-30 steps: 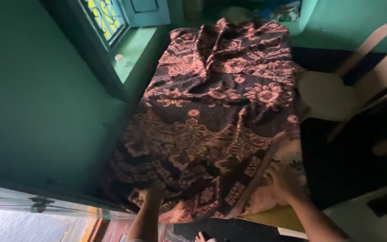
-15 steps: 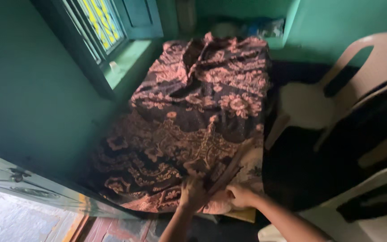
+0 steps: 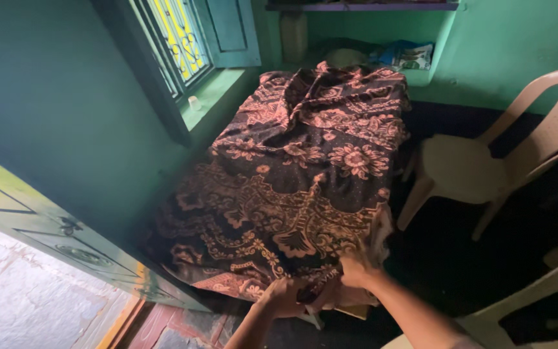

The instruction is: The person spreads a patterned tablecloth over a wooden table and smooths it out. They then move several white plastic chairs around the room, stacking some and positioning others near the table.

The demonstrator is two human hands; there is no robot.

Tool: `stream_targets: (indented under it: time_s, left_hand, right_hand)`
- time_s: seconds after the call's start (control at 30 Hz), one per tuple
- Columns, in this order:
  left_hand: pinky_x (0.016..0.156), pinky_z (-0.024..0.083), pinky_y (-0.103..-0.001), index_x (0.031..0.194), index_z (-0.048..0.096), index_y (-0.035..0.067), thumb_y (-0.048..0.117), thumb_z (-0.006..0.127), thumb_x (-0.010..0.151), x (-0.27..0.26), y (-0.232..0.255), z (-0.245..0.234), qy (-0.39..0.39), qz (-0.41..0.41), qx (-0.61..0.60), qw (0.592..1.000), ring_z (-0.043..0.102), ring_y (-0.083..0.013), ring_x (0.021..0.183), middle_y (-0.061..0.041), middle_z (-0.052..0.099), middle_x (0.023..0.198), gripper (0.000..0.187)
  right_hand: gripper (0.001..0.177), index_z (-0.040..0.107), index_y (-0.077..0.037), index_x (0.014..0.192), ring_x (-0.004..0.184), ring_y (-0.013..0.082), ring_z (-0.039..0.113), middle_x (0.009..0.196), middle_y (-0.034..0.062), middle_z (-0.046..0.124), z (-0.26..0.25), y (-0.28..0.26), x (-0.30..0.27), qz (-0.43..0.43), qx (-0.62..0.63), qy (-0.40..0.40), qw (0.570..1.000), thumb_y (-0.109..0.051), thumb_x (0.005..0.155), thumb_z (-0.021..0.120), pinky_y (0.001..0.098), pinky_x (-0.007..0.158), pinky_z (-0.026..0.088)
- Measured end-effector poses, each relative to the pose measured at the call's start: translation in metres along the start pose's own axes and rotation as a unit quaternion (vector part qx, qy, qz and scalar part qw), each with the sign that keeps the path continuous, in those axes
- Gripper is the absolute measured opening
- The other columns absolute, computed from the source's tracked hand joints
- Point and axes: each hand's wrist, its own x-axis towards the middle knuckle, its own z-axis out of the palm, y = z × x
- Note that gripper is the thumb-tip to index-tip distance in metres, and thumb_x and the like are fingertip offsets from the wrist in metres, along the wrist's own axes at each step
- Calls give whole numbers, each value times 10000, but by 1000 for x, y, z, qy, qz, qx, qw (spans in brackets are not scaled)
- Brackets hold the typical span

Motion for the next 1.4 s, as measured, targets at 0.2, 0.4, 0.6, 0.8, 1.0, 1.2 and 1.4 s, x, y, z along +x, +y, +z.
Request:
stream_targets:
  time_s: [0.2, 0.4, 0.6, 0.8, 1.0, 1.2, 1.4]
  left_hand:
    - [866, 574, -429, 1182, 686, 99, 481, 833, 708, -8, -33, 31, -51, 29, -14, 998, 721, -330, 1023, -167, 753, 1088, 627]
    - [905, 553, -386, 1243, 773, 273, 433, 867, 623, 0, -72, 84, -308, -41, 65, 948, 705, -286, 1104, -51, 753, 1200, 648]
    - [824, 594, -429, 1092, 774, 310, 370, 739, 788, 3, -71, 73, -143, -48, 33, 988, 722, -230, 997, 6, 768, 1070, 312]
    - [998, 529, -459, 1187, 701, 199, 344, 796, 787, 14, -55, 36, 113, -83, 90, 986, 559, -332, 1246, -106, 615, 1319, 436]
    - [1052, 465, -487, 1467, 475, 200, 233, 769, 784, -7, -55, 47, 41, -182, 82, 979, 314, -358, 1454, -123, 333, 1576, 744]
    - [1134, 425, -412, 1423, 568, 261, 119, 676, 790, -5, -78, 67, 35, -177, 58, 982, 319, -297, 1484, -100, 330, 1612, 657]
    - [1206, 385, -425, 1285, 671, 160, 230, 671, 866, 14, -113, 98, -2, -91, 196, 976, 438, -266, 1460, -51, 587, 1430, 425]
  right_hand:
    - [361, 748, -58, 768, 734, 248, 726, 797, 150, 737, 24, -22, -23, 15, 206, -283, 937, -383, 638, 837, 424, 695, 593]
    - [471, 784, -169, 955, 743, 181, 616, 919, 44, 726, 38, -42, -38, 32, 238, -569, 787, -627, 849, 813, 353, 640, 500]
    - [264, 840, -123, 970, 790, 193, 772, 858, 41, 789, 67, -11, -23, 25, 375, -26, 926, -335, 820, 797, 351, 739, 599]
    - [597, 675, -29, 1228, 1181, 386, 590, 1275, 198, 627, 48, -11, -40, 93, 215, 113, 965, -260, 712, 869, 455, 938, 499]
    - [188, 702, -59, 1061, 1183, 360, 651, 1286, 199, 662, 96, -2, -18, 97, 98, 144, 980, -147, 902, 656, 436, 995, 542]
    - [417, 647, -73, 1227, 1118, 369, 672, 1214, 215, 682, 67, 6, -18, 178, 147, -19, 973, -188, 828, 688, 455, 934, 566]
    - [391, 787, -100, 1070, 1015, 299, 731, 1074, 149, 774, 63, 28, -27, 172, 228, -139, 948, -410, 832, 760, 428, 916, 575]
